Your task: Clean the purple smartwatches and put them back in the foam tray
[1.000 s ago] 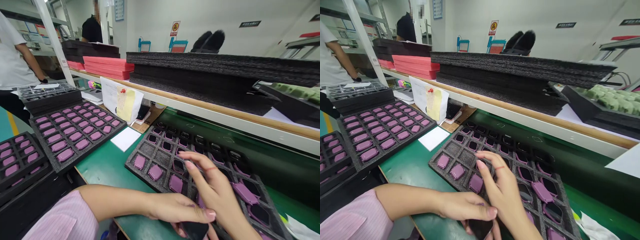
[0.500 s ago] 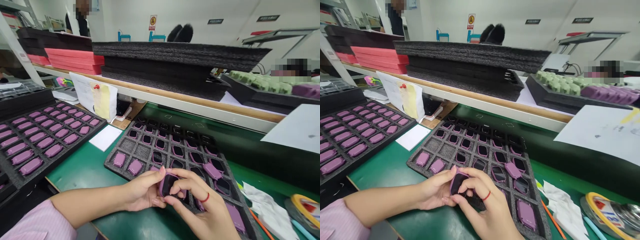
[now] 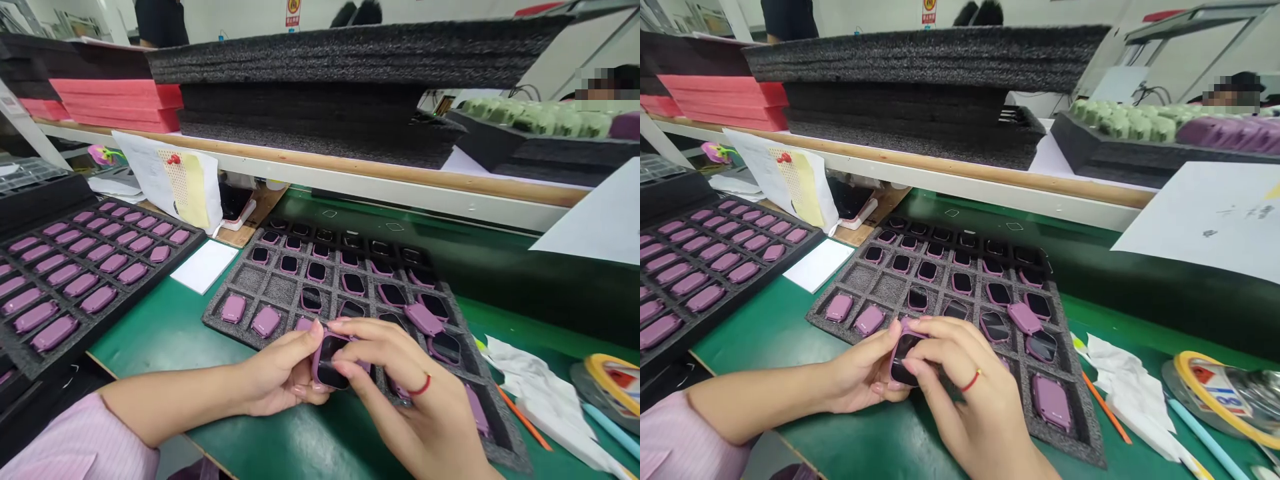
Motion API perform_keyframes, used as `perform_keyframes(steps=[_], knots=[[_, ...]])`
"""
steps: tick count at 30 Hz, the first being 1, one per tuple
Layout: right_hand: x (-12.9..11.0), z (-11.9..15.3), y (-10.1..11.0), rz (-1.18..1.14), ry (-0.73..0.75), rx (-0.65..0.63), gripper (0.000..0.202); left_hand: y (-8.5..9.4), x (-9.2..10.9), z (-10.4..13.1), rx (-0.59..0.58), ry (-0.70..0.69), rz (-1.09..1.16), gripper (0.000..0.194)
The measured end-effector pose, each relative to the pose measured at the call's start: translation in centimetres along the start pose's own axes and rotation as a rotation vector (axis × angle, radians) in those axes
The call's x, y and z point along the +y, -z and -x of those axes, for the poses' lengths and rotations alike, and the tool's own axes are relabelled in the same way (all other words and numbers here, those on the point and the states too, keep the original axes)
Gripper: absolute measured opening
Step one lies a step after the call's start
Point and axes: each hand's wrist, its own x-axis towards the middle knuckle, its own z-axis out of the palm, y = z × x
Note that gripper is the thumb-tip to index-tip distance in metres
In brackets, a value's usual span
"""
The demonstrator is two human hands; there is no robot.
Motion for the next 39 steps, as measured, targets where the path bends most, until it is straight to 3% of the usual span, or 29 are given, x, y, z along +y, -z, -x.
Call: perform_keyframes(steps=[2, 6, 9, 17, 21, 26, 32, 35, 39], knots=[[0.2, -0.1, 0.2, -0.077, -0.14, 0.08, 0.008, 0.0, 0.0, 0.0, -0.022, 0.008, -0.018, 0.05], [0.6, -0.2, 1.0, -0.352, -0.426, 0.358, 0.016, -0.2, 0.4, 0.1, -0.05, 0.039, -0.035, 0.058], [0.8, -0.1, 1.5, -0.522, -0.569, 0.492, 0.022, -0.2, 0.8, 0.2, -0.067, 0.042, -0.017, 0.058], [0.8, -0.7, 1.5, -0.539, -0.555, 0.556, 0.011, -0.2, 1.2, 0.3, -0.123, 0.015, -0.015, 0.056], [0.9, -0.4, 1.5, -0.528, -0.543, 0.534, 0.012, -0.5, 1.4, 0.4, -0.142, -0.01, -0.009, 0.053], [0.5, 0.2, 1.4, -0.294, -0.456, 0.47, 0.002, -0.6, 1.5, 0.6, -0.133, -0.007, -0.017, 0.054], [0.3, 0.2, 1.2, -0.217, -0.243, 0.219, 0.017, -0.5, 1.3, 0.5, -0.108, 0.008, -0.043, 0.06], [0.1, 0.2, 0.3, -0.341, -0.305, 0.035, 0.039, -0.5, 1.2, 0.4, -0.101, 0.01, -0.074, 0.065], [-0.3, 0.1, -1.0, -0.507, -0.434, -0.055, 0.02, -0.3, 1.3, 0.2, -0.079, -0.04, -0.141, 0.062]])
